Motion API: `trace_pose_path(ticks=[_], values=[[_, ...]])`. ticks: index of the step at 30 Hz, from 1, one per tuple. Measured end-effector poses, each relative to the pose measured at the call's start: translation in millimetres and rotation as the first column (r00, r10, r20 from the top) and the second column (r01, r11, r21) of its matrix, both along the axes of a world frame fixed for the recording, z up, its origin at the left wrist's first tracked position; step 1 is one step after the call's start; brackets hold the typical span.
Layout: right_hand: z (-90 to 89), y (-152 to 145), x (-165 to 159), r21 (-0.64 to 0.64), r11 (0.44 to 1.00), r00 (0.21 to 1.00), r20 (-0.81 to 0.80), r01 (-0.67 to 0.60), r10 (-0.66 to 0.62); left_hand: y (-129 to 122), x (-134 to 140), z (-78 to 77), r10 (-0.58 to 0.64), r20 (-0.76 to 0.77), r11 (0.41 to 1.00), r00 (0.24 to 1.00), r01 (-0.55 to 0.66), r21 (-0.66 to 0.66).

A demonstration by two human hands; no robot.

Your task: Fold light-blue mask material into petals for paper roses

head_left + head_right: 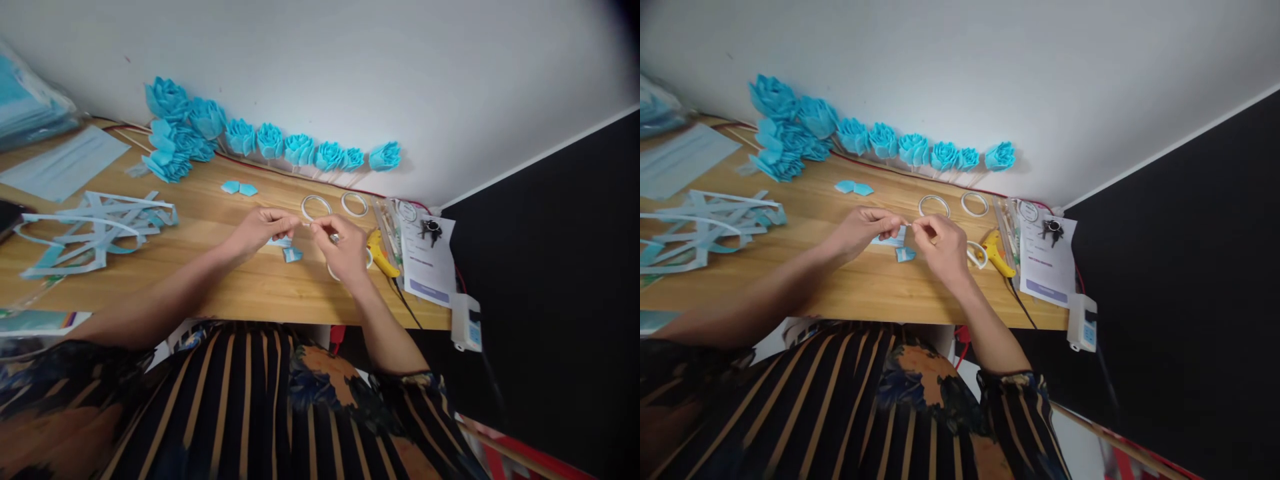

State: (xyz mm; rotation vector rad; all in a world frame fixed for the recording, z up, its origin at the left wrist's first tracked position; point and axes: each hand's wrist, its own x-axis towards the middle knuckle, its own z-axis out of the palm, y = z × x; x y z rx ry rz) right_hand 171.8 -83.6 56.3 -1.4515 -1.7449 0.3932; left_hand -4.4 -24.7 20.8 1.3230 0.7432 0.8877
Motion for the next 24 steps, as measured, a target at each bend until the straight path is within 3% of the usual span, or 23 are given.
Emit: trace_pose_path(ticks=[4,8,12,17,24], values=[[-7.4,-4,4,-0.021,0.996,0.994,-0.064,0.083,-0.084,7,-5,3.0,0.08,0.142,0.99,0.987,-0.062,-0.124],[-34.4,-1,19,-0.229,0.972,0.991,-0.13,-0.045,0.016,14,-10,5.9,0.198,0.179,0.971,0.964,-0.168,-0.172],[-56.9,6,25,-0.327,0.941,0.99,0.07,-0.09,0.119,14,-9,4.0,0.191,0.172,0.968,0.967,-0.156,-0.196],[-62.2,8,15,-0.314,0.946,0.949,0.264,-0.086,0.174,13,-7,-2.1,0.176,0.173,0.97,0.969,-0.142,-0.195],[-65.0,6,12,-0.313,0.944,0.937,0.288,-0.103,0.197,11,-7,-5.5,0.11,0.079,0.992,0.991,-0.105,-0.07]])
